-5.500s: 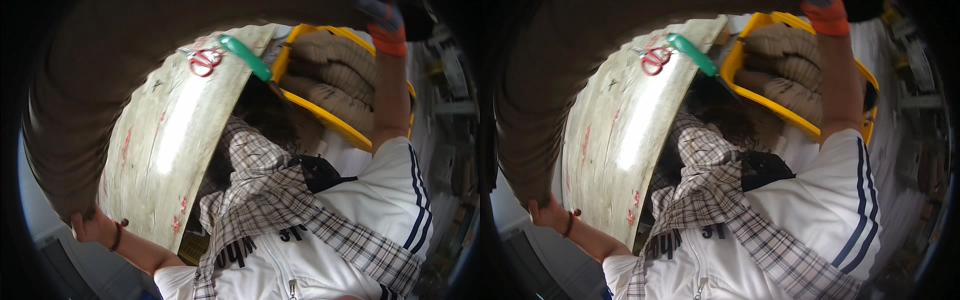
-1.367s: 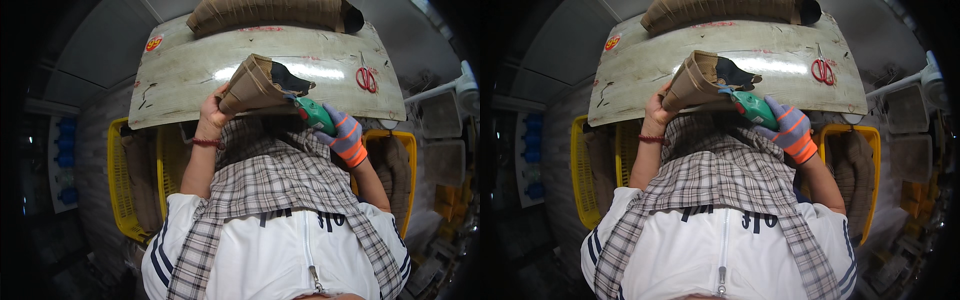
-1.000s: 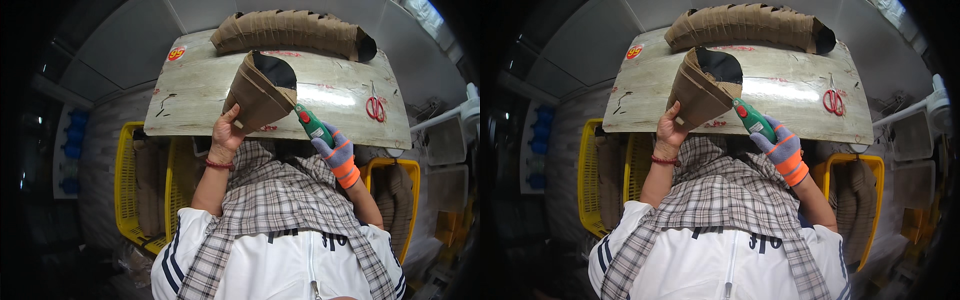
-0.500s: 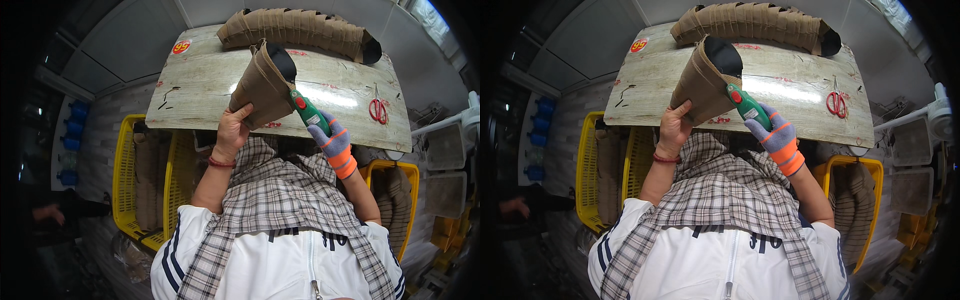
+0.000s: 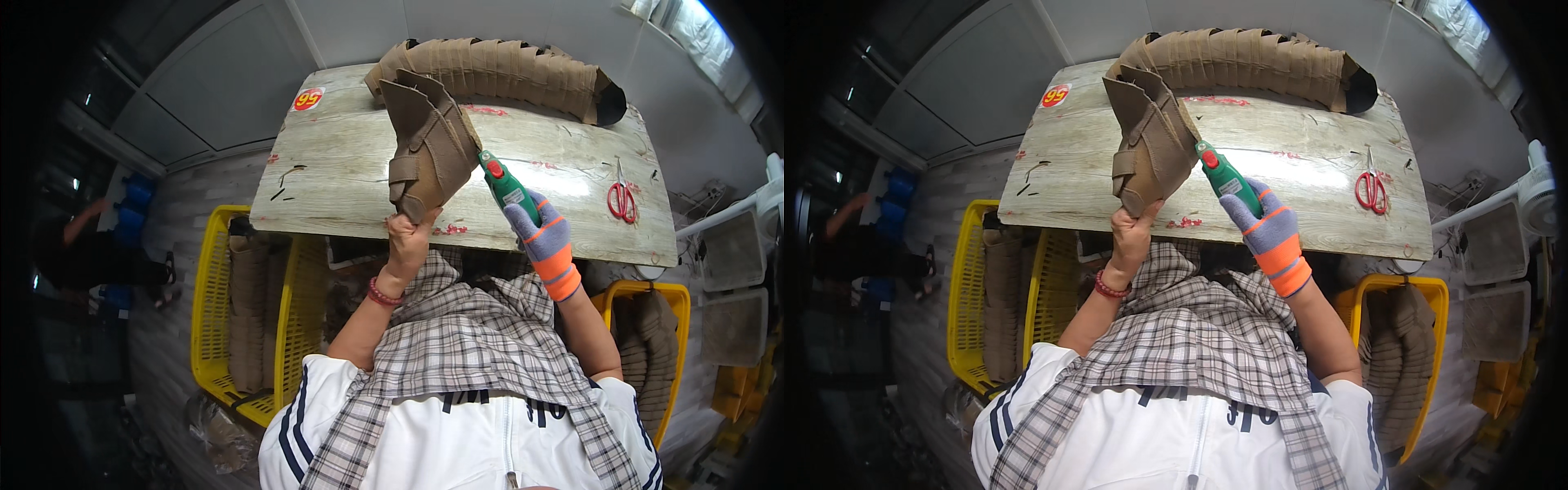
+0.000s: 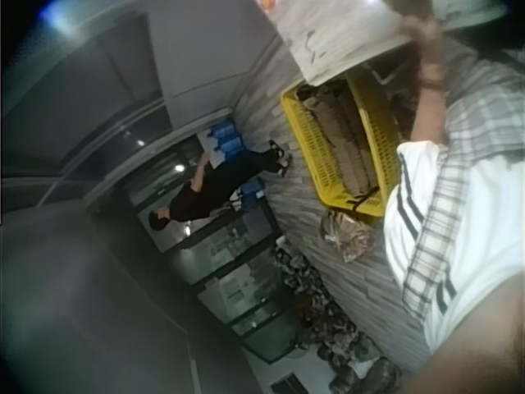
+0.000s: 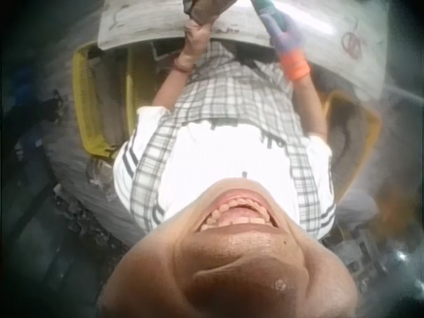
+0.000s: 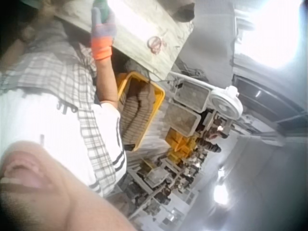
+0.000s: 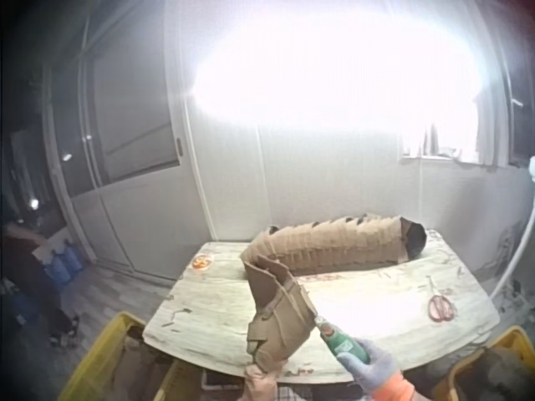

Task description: The person trims the edges of corduroy fabric pieces using scissors and a rotary cutter. They cut along the ridges, remove excess material, and place the trimmed pieces into a yellow basket. The person also uses a rotary cutter to refine the edges of individual fabric pieces.

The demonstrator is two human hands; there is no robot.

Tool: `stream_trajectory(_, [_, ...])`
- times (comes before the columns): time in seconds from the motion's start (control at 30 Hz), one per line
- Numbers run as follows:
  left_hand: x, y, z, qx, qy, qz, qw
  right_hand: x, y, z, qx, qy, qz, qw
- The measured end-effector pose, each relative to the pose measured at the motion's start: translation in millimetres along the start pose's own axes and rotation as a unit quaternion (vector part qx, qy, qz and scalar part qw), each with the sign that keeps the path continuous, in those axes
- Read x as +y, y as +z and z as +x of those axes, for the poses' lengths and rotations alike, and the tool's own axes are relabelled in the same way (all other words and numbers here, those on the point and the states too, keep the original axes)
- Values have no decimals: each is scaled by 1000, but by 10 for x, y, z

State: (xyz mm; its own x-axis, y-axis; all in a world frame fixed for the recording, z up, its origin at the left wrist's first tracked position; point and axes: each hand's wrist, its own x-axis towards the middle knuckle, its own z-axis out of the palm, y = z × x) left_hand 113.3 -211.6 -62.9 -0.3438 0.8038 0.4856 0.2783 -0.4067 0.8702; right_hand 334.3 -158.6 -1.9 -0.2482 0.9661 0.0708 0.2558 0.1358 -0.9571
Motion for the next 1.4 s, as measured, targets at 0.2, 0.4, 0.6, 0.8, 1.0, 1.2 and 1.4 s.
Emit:
stream_trajectory(0.2, [-90,19,-18,-13,96,113,989,-238,17,59,-7,43,89,995])
stream_trajectory(0.4, [-368,-116,-215,-55,191,252,947,-445,35,116,-26,76,148,986])
stream_trajectory(0.6, [-520,-332,-173,-22,213,318,924,-306,-103,511,-19,68,123,990])
stream_trajectory(0.8, [-418,-822,278,81,180,442,875,213,-354,748,13,37,-39,998])
stream_trajectory(1.0, [-627,-1385,1077,-10,93,526,845,1046,-361,919,58,2,-520,852])
stream_trajectory(1.2, [-784,-1108,1286,11,143,584,799,1405,-366,993,75,-50,-544,834])
stream_trajectory(1.4, [335,-1058,1360,72,217,407,884,1134,-638,899,127,-171,-541,813])
